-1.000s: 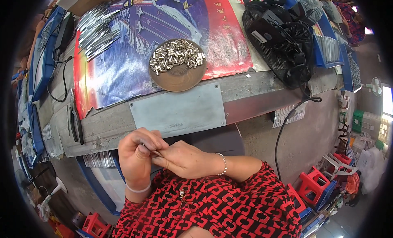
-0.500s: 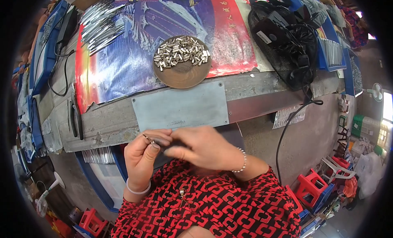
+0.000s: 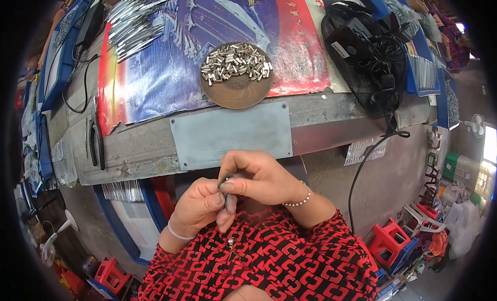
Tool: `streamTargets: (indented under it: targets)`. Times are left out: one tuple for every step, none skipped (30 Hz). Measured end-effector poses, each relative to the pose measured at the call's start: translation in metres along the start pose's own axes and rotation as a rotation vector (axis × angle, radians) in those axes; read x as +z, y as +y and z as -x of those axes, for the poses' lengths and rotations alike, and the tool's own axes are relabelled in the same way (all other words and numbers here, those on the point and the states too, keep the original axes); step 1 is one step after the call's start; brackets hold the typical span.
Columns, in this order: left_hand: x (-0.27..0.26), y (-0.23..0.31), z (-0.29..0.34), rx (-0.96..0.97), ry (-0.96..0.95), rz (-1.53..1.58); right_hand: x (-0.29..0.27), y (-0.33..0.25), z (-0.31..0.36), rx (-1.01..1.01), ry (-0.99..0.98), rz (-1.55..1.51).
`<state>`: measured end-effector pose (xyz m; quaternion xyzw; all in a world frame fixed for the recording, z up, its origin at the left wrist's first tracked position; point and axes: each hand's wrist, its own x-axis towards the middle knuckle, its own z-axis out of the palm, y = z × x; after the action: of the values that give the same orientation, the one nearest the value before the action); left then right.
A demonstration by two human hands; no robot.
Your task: The person assembles small metal components by picking up metal pins and sleeves, sliding the sleeves onto the pins by hand, and crimping the parts together using pliers.
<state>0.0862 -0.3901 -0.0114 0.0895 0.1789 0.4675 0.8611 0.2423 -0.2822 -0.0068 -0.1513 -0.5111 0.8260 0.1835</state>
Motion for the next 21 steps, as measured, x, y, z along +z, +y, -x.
streamTargets:
  targets:
    - [-0.001,0.001,0.000,0.012,0.071,-0.065,0.004,-0.003,0.002,0.075,0.096,0.070]
    - [0.001,0.001,0.000,0.012,0.072,-0.066,0.007,-0.005,0.001,0.075,0.095,0.069]
    - [0.006,0.001,-0.001,0.144,0.270,-0.552,0.011,-0.006,-0.002,0.020,0.166,0.285]
    - [0.011,0.000,-0.002,0.277,0.468,-1.039,0.015,-0.006,-0.004,-0.036,0.234,0.502]
    - [0.008,-0.005,-0.005,0.466,0.537,-1.293,0.016,-0.004,-0.004,-0.027,0.229,0.437]
    - [0.010,-0.004,-0.004,0.466,0.542,-1.293,0.015,-0.003,-0.005,-0.026,0.225,0.435]
    - [0.012,-0.002,-0.003,0.413,0.486,-1.116,0.013,-0.001,-0.004,0.059,0.235,0.164]
    - [0.014,-0.001,-0.002,0.359,0.430,-0.938,0.011,-0.001,-0.004,0.145,0.242,-0.108]
    - [0.015,0.002,-0.002,0.248,0.392,-0.717,0.006,-0.006,-0.006,0.136,0.257,-0.126]
    - [0.013,0.005,-0.002,0.248,0.400,-0.718,0.000,-0.004,-0.006,0.073,0.221,-0.208]
    - [0.011,0.008,-0.002,0.175,0.344,-0.528,-0.001,-0.004,-0.006,0.078,0.219,-0.221]
    - [0.010,0.010,-0.001,0.103,0.285,-0.338,-0.002,-0.003,-0.006,0.083,0.218,-0.234]
    - [0.013,0.008,-0.004,0.137,0.292,-0.339,-0.002,-0.003,-0.006,0.087,0.214,-0.239]
    - [0.013,0.008,-0.003,0.138,0.298,-0.338,-0.002,-0.003,-0.005,0.099,0.222,-0.217]
    - [0.012,0.009,-0.002,0.121,0.288,-0.316,-0.002,-0.003,-0.005,0.110,0.232,-0.194]
    - [0.011,0.009,-0.002,0.102,0.276,-0.294,-0.002,-0.003,-0.005,0.112,0.231,-0.195]
    - [0.011,0.009,-0.002,0.102,0.277,-0.293,-0.002,-0.003,-0.005,0.097,0.247,-0.168]
    - [0.011,0.008,-0.002,0.092,0.271,-0.300,-0.001,-0.003,-0.005,0.081,0.263,-0.140]
    - [0.011,0.008,-0.002,0.082,0.265,-0.307,-0.001,-0.005,-0.005,0.082,0.263,-0.140]
    - [0.011,0.009,-0.002,0.081,0.265,-0.307,0.001,-0.008,-0.004,0.071,0.258,-0.062]
    - [0.011,0.010,-0.001,0.076,0.246,-0.314,0.001,-0.009,-0.004,0.059,0.253,0.016]
